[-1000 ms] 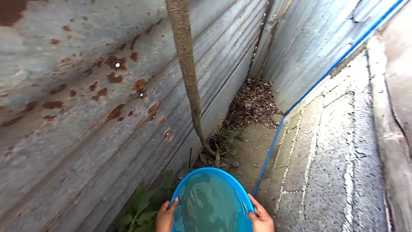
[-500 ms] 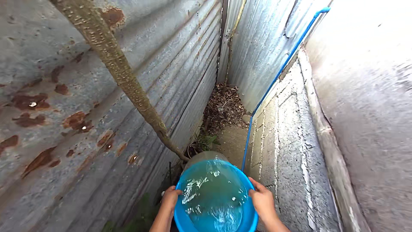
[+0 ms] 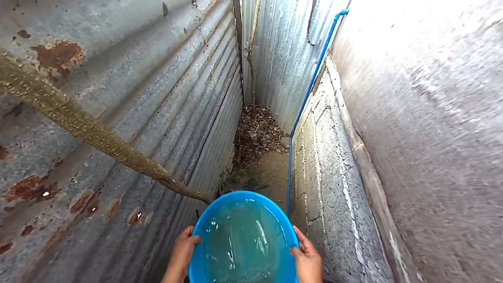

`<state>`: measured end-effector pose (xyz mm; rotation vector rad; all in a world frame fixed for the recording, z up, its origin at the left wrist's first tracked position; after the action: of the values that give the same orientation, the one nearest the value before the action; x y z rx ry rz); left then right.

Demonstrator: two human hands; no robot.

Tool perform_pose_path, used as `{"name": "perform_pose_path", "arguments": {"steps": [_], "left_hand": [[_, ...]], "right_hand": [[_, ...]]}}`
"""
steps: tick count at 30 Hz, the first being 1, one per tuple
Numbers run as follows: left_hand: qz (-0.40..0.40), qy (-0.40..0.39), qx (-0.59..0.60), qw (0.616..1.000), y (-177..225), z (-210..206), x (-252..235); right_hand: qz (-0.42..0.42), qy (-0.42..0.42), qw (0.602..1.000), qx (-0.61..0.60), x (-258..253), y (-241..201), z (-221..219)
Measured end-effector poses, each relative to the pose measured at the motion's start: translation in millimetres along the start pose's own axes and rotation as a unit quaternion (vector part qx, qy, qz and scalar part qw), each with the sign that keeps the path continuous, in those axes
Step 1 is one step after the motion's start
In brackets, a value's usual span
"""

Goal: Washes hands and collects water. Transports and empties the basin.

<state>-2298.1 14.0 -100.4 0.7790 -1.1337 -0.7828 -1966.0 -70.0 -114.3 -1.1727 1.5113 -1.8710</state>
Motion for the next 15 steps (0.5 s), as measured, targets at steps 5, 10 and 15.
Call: {"name": "perform_pose_path", "arguments": {"steps": [5,10,15], "left_hand": [[0.050,-0.048,-0.061,0.996,-13.2,-7.6,-4.7],[0.146,-0.071,-0.151,0.975,-21.4,-44.1,-30.1],[0.155,-0.083,-0.157,0.972,-11.5,-75.0,-54.0]], "right_hand": [[-0.084,0.034,0.996,0.020,28.9,37.7,21.4],[-0.213,0.069,0.969,0.109,11.7,39.6,33.5],[-0.178,0.109,0.974,0.091,-26.2,21.7,34.1]]}}
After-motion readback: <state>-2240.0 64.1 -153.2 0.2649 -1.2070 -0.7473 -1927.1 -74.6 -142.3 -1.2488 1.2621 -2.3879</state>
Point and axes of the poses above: each hand's wrist, its own x-axis away from the middle knuckle, its own z-axis out of the back of the hand, y = z × x, the point moved 3 cm from there along -x, towards the middle knuckle, and after that the axes turned 2 degrees about -y, right-handed, at the moved point
